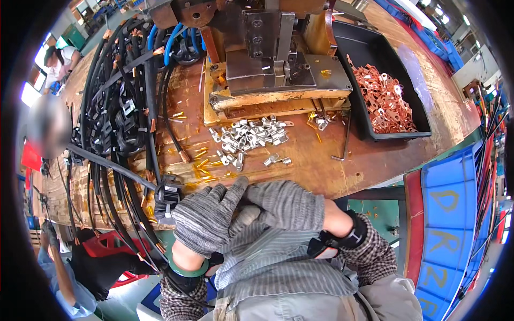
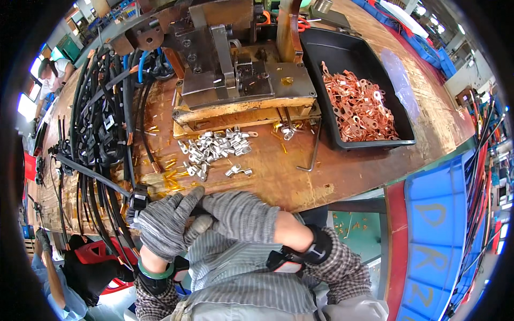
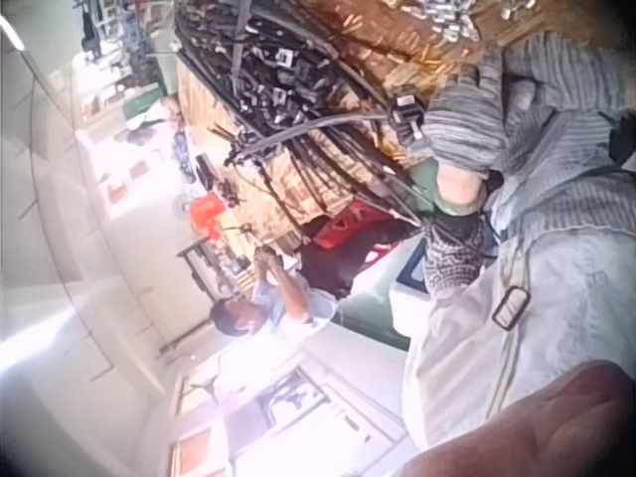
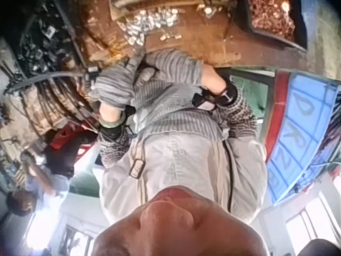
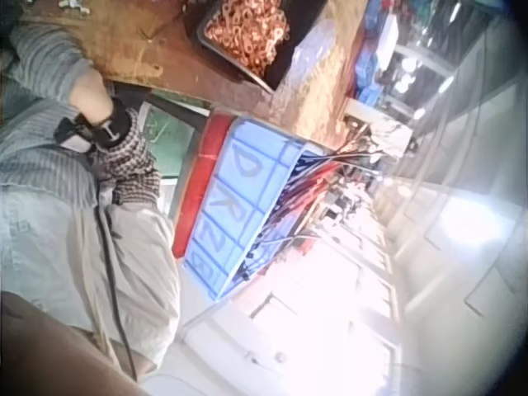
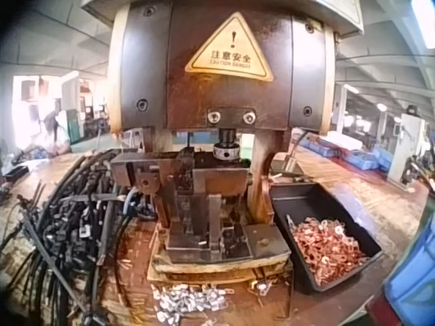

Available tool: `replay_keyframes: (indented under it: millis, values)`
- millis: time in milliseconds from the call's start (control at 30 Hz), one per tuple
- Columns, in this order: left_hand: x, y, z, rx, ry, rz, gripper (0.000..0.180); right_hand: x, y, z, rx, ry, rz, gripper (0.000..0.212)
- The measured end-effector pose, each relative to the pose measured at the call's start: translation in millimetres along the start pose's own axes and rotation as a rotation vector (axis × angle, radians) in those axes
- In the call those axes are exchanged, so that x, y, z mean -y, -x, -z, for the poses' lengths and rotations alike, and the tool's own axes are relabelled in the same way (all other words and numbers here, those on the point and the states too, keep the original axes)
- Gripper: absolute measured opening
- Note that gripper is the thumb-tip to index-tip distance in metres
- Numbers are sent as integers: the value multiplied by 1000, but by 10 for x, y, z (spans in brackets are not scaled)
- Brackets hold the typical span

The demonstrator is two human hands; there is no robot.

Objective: Crimping metal connectors onto large black electrical cables using a press machine on an assembly floor.

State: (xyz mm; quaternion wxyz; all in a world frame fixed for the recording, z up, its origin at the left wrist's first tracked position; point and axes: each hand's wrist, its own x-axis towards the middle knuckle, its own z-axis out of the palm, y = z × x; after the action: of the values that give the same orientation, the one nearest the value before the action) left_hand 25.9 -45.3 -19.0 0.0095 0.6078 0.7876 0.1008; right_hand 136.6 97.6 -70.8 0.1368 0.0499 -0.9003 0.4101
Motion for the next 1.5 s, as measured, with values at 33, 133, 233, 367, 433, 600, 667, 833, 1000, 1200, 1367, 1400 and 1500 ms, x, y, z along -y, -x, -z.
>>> replay_keyframes:
  millis: [33,133,233,367,433,600,667,833,1000,1200,1367,1400,1500]
  values:
    - [-18,-11,10,-26,15,1,43,57,36,114,119,44,-62,38]
    - [8,-35,57,-75,92,-81,33,55,146,103,19,171,-52,39]
    - [6,-45,190,-46,54,-19,27,46,273,205,-201,198,-64,34]
    - [66,-26,197,-112,116,25,28,24,250,568,-362,463,-338,21]
    - [-2,-62,230,-38,95,86,28,-10,131,533,-298,559,-283,18]
    - [-45,-57,187,-71,61,93,24,-137,126,416,-120,820,-262,15]
    - [-42,-62,161,-145,115,83,22,-96,111,427,-114,857,-265,15]
    - [-97,-121,189,-242,133,54,21,-86,183,341,-162,805,-284,15]
    - [-132,-197,124,-114,-125,109,25,-41,332,254,-557,138,-275,17]
    - [-84,-274,34,-174,-169,-6,23,29,273,145,-689,-1195,-386,10]
    - [-85,-269,118,-238,161,-33,22,59,183,44,-649,-1382,-388,14]
    - [-93,-269,118,-234,241,-10,21,57,171,21,-658,-1395,-382,14]
    - [-63,-259,86,-249,335,28,17,65,153,-3,-656,-1487,-380,14]
